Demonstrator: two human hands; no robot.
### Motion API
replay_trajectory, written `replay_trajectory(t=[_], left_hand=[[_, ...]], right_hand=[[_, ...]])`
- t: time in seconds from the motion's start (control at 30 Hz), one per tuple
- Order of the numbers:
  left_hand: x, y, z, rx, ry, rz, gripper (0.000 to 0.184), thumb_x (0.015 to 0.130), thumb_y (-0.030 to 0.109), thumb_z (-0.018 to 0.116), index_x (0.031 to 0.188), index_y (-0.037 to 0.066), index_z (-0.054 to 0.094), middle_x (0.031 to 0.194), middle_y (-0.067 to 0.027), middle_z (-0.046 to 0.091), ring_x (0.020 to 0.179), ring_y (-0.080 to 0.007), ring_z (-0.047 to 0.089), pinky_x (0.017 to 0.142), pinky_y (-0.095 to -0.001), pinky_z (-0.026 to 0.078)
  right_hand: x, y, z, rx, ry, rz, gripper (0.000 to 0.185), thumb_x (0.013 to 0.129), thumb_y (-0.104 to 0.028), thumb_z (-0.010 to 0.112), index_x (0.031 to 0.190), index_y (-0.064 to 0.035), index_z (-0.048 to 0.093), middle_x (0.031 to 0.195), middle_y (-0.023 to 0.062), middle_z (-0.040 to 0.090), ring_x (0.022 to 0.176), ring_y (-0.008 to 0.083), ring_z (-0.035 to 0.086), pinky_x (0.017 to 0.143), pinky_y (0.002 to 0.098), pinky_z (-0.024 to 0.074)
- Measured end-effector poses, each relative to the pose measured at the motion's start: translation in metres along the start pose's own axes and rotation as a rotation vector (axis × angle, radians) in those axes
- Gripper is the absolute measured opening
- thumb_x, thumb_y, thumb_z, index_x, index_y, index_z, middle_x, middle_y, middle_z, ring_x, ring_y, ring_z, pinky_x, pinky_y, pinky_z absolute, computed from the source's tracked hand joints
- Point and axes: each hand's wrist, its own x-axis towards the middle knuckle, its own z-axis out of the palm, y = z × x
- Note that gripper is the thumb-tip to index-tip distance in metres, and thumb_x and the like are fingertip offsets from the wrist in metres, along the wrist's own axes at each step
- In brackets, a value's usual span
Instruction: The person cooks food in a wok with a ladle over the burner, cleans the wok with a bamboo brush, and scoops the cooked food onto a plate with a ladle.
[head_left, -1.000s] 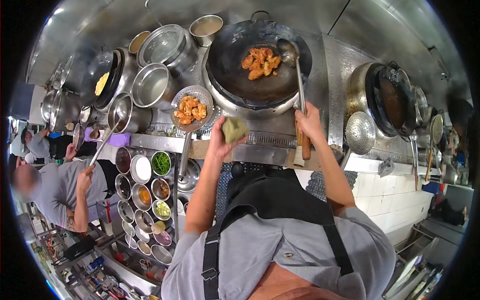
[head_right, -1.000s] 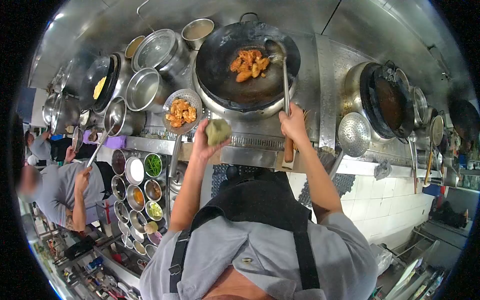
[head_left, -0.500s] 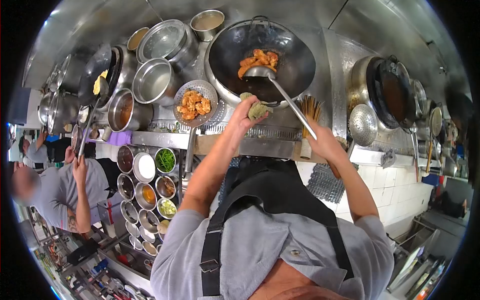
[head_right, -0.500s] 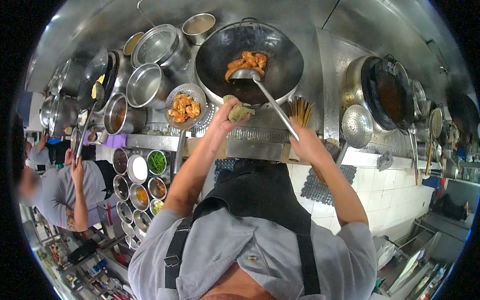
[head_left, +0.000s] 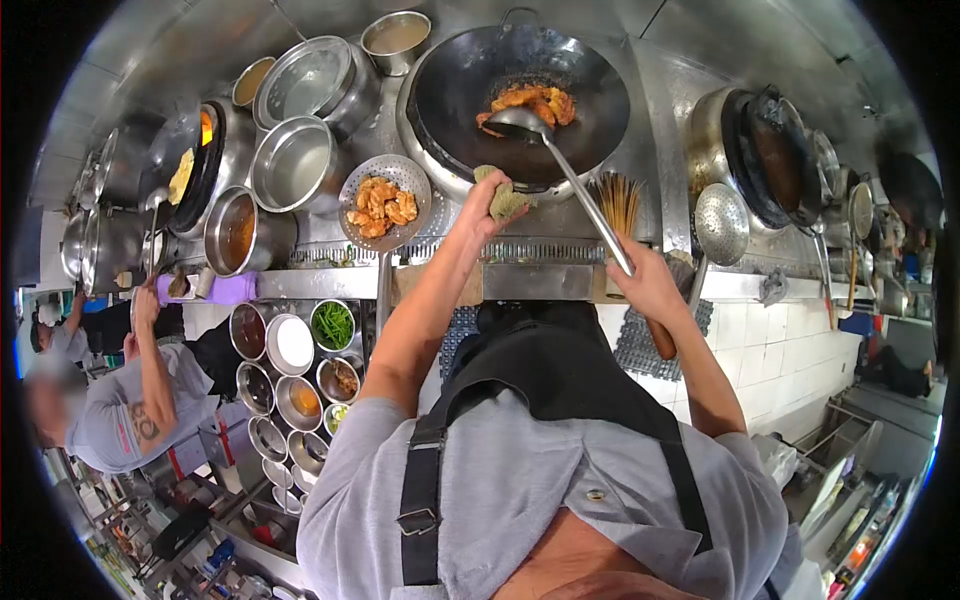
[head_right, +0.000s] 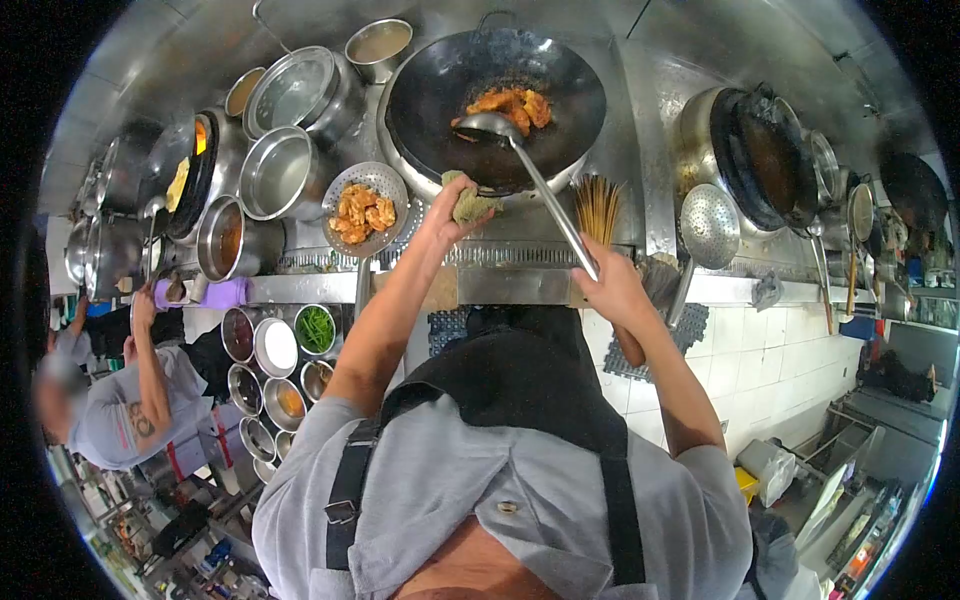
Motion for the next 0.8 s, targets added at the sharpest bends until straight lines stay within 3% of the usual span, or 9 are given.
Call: replay_trajectory(t=[0.17,0.3,0.33,0.43,0.47,0.67,0.8], left_hand=[[0.019,0.001,0.019,-0.043,0.048,-0.165,0.021,0.086,0.014,0.058,0.104,0.006,0.054,0.093,-0.0128,0.062,0.082,-0.0299,0.064,0.074,-0.0492,0.059],[-0.037,-0.007,0.035,-0.119,-0.006,-0.044,0.018,0.086,0.009,0.059,0.101,0.004,0.051,0.094,-0.0146,0.059,0.085,-0.0295,0.061,0.077,-0.0465,0.058],[-0.037,-0.008,0.028,-0.154,-0.044,-0.085,0.016,0.086,0.01,0.06,0.099,0.003,0.052,0.093,-0.0153,0.06,0.084,-0.0306,0.062,0.074,-0.0456,0.059],[-0.03,-0.018,0.027,-0.093,0.012,-0.023,0.018,0.087,0.01,0.057,0.103,0.002,0.055,0.097,-0.0174,0.063,0.084,-0.0313,0.064,0.074,-0.0468,0.059],[0.001,-0.036,-0.007,-0.053,-0.035,0.037,0.022,0.089,0.01,0.055,0.109,0.001,0.057,0.106,-0.0203,0.065,0.091,-0.0344,0.067,0.077,-0.0508,0.059],[-0.058,-0.082,-0.038,-0.033,-0.053,0.078,0.026,0.089,0.008,0.054,0.114,0.001,0.056,0.115,-0.0226,0.064,0.104,-0.0388,0.067,0.081,-0.0536,0.06],[-0.047,-0.028,0.02,-0.029,0.103,0.054,0.022,0.085,0.008,0.062,0.104,0.002,0.053,0.106,-0.0204,0.062,0.094,-0.0354,0.065,0.08,-0.0498,0.06]], right_hand=[[-0.008,-0.011,0.001,0.06,-0.111,0.022,0.062,0.087,-0.018,0.065,0.141,0.0037,0.046,0.114,0.0308,0.064,0.106,0.0406,0.065,0.094,0.0404,0.0487],[-0.004,-0.018,-0.016,-0.108,-0.113,-0.094,0.062,0.089,-0.014,0.06,0.143,0.0084,0.04,0.121,0.0356,0.059,0.113,0.0467,0.059,0.1,0.0454,0.0447],[0.002,-0.018,-0.019,-0.133,-0.131,-0.104,0.062,0.09,-0.013,0.058,0.142,0.0111,0.037,0.119,0.0367,0.058,0.11,0.0486,0.059,0.098,0.0478,0.0455],[0.031,-0.005,-0.007,-0.132,-0.046,-0.096,0.059,0.09,-0.015,0.059,0.142,0.0067,0.041,0.107,0.0361,0.062,0.102,0.0492,0.061,0.089,0.0474,0.0478],[0.043,0.01,0.006,-0.114,0.025,-0.136,0.061,0.09,-0.013,0.06,0.143,0.006,0.04,0.104,0.0371,0.061,0.097,0.05,0.062,0.086,0.0484,0.0483],[0.016,0.007,0.002,-0.052,0.125,-0.156,0.063,0.087,-0.013,0.063,0.143,0.0043,0.042,0.103,0.0333,0.064,0.093,0.048,0.064,0.083,0.0472,0.0507],[-0.004,0.011,-0.015,0.059,-0.03,-0.064,0.06,0.086,-0.017,0.064,0.14,0.0043,0.047,0.11,0.0314,0.065,0.1,0.0434,0.066,0.09,0.0427,0.0504]])
